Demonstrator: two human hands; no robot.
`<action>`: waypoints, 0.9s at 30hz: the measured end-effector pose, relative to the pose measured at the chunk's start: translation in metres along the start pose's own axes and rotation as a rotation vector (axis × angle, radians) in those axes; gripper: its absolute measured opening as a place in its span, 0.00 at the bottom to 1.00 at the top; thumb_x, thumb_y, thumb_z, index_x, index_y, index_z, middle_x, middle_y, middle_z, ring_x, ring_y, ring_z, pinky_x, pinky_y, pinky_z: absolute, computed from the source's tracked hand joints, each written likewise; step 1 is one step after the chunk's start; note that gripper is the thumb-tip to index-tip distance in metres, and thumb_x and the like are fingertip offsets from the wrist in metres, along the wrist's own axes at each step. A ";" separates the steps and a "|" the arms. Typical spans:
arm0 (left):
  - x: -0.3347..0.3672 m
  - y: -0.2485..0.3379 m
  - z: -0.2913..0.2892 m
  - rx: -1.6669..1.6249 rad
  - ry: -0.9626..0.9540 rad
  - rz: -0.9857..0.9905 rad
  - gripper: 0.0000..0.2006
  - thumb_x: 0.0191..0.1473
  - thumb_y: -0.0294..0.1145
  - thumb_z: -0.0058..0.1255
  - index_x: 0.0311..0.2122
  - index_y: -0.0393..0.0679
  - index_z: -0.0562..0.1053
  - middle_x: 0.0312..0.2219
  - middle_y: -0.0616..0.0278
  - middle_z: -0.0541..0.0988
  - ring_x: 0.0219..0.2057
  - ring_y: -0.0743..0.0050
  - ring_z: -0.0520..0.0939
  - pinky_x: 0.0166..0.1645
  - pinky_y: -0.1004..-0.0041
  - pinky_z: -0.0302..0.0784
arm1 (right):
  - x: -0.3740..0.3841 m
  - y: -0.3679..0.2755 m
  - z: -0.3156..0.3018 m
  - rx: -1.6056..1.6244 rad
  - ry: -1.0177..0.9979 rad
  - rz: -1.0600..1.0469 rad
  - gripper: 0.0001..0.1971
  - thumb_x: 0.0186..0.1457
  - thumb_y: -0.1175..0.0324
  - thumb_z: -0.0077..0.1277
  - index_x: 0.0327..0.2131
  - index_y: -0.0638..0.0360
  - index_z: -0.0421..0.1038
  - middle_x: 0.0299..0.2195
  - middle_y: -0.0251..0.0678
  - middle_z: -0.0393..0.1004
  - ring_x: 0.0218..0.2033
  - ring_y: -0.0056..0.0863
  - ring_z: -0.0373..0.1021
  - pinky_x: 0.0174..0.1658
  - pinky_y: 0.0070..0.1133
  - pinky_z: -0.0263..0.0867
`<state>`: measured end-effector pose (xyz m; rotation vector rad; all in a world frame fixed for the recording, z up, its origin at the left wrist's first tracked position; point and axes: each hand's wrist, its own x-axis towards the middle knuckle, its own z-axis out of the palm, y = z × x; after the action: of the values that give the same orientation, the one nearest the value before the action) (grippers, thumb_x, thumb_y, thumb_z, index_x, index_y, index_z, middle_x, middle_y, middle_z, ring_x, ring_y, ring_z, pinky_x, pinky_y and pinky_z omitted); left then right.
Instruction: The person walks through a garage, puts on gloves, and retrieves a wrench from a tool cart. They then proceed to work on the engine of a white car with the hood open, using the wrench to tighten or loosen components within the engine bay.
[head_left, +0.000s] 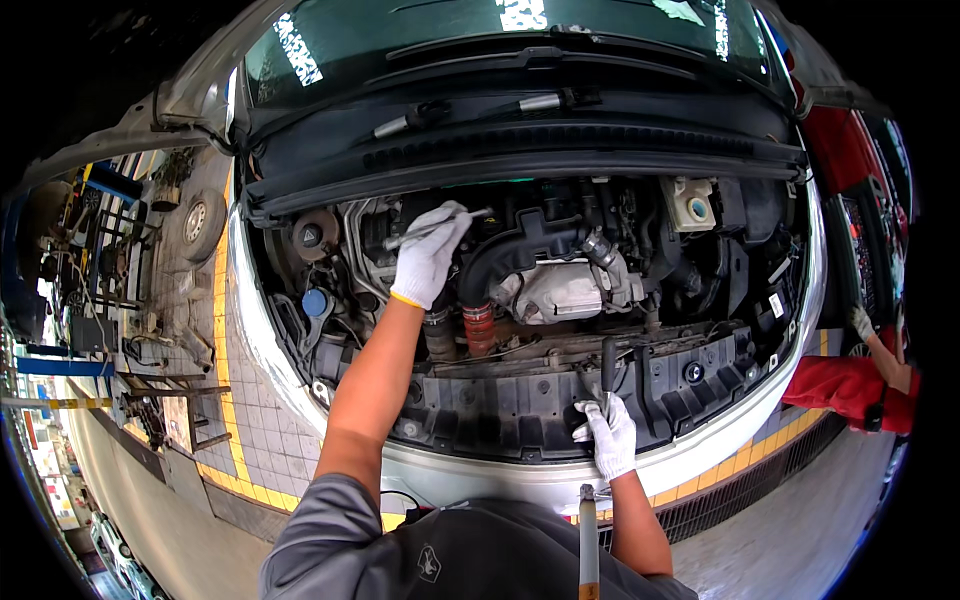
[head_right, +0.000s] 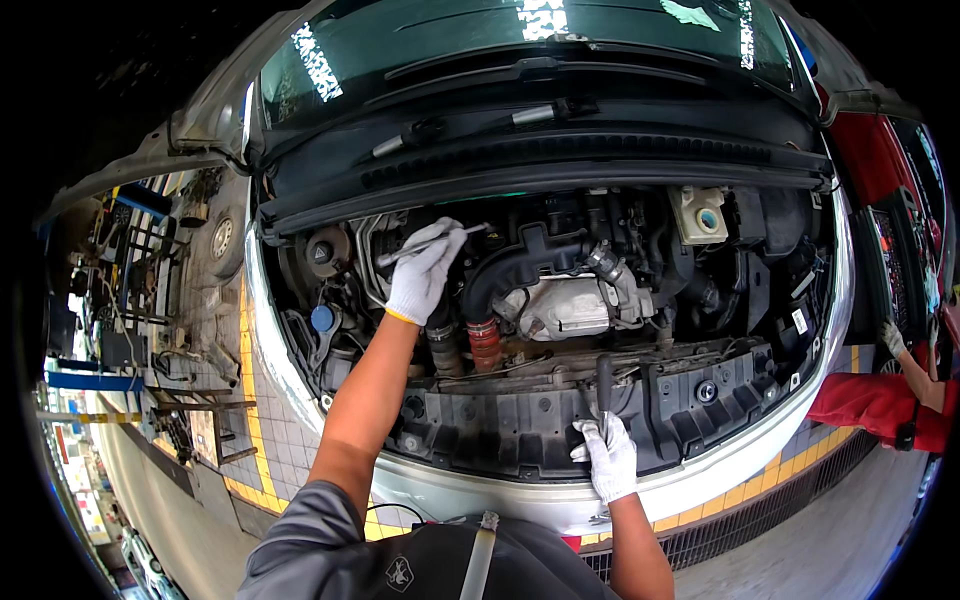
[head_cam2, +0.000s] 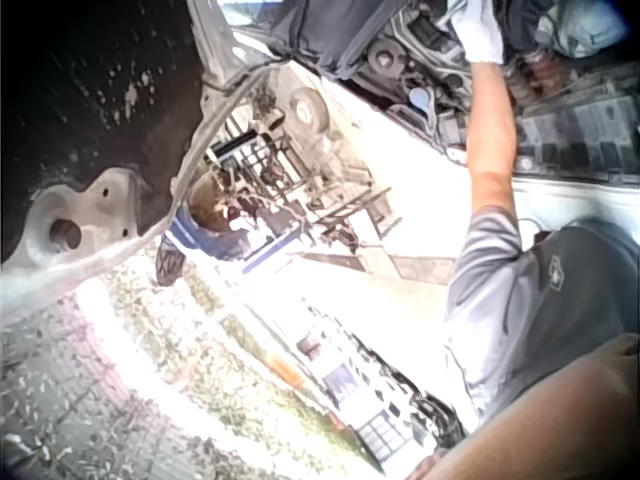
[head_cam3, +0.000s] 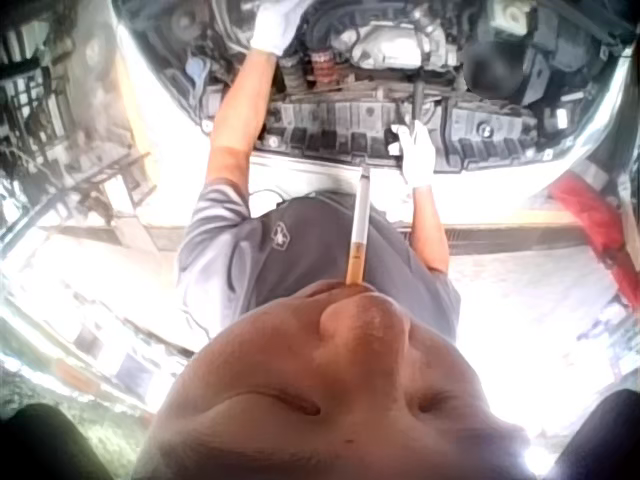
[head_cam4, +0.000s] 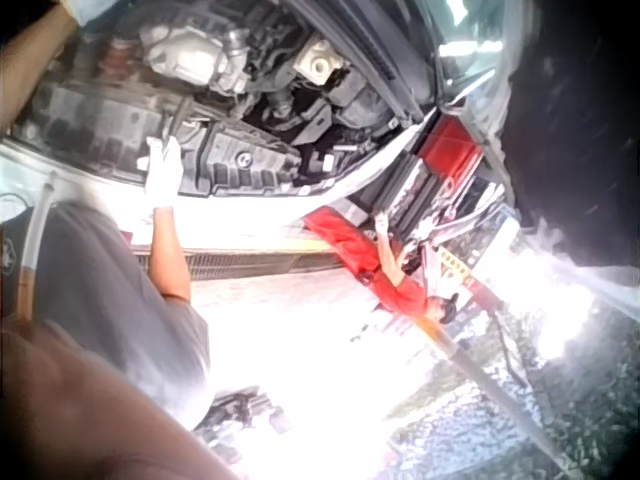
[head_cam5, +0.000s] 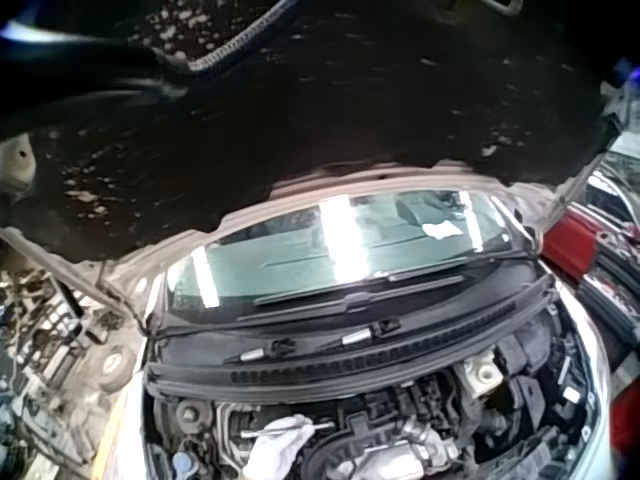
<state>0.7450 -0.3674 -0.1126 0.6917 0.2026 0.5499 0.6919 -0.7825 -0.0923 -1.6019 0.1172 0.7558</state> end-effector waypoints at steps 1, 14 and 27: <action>0.001 0.002 -0.004 -0.025 -0.010 0.038 0.12 0.58 0.12 0.46 0.44 0.35 0.75 0.50 0.49 0.76 0.56 0.52 0.76 0.65 0.58 0.71 | 0.000 0.000 0.000 0.003 -0.001 0.000 0.14 0.65 0.70 0.48 0.50 0.66 0.68 0.40 0.41 0.80 0.24 0.21 0.75 0.28 0.18 0.75; 0.073 -0.037 -0.056 0.839 0.112 0.166 0.07 0.56 0.20 0.54 0.40 0.37 0.79 0.39 0.59 0.83 0.43 0.70 0.82 0.54 0.72 0.74 | 0.000 -0.003 -0.001 -0.032 0.002 0.023 0.15 0.66 0.69 0.48 0.52 0.66 0.66 0.39 0.39 0.80 0.24 0.20 0.75 0.28 0.17 0.74; 0.131 -0.055 -0.050 2.237 -0.026 -0.166 0.25 0.65 0.55 0.36 0.48 0.47 0.78 0.48 0.47 0.80 0.48 0.42 0.80 0.56 0.54 0.71 | -0.002 -0.010 0.009 -0.095 0.030 0.043 0.15 0.67 0.67 0.47 0.51 0.67 0.66 0.40 0.38 0.80 0.27 0.20 0.77 0.32 0.17 0.74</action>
<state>0.8605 -0.3036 -0.1866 2.7908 0.8652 -0.1060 0.6923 -0.7729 -0.0825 -1.7063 0.1402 0.7806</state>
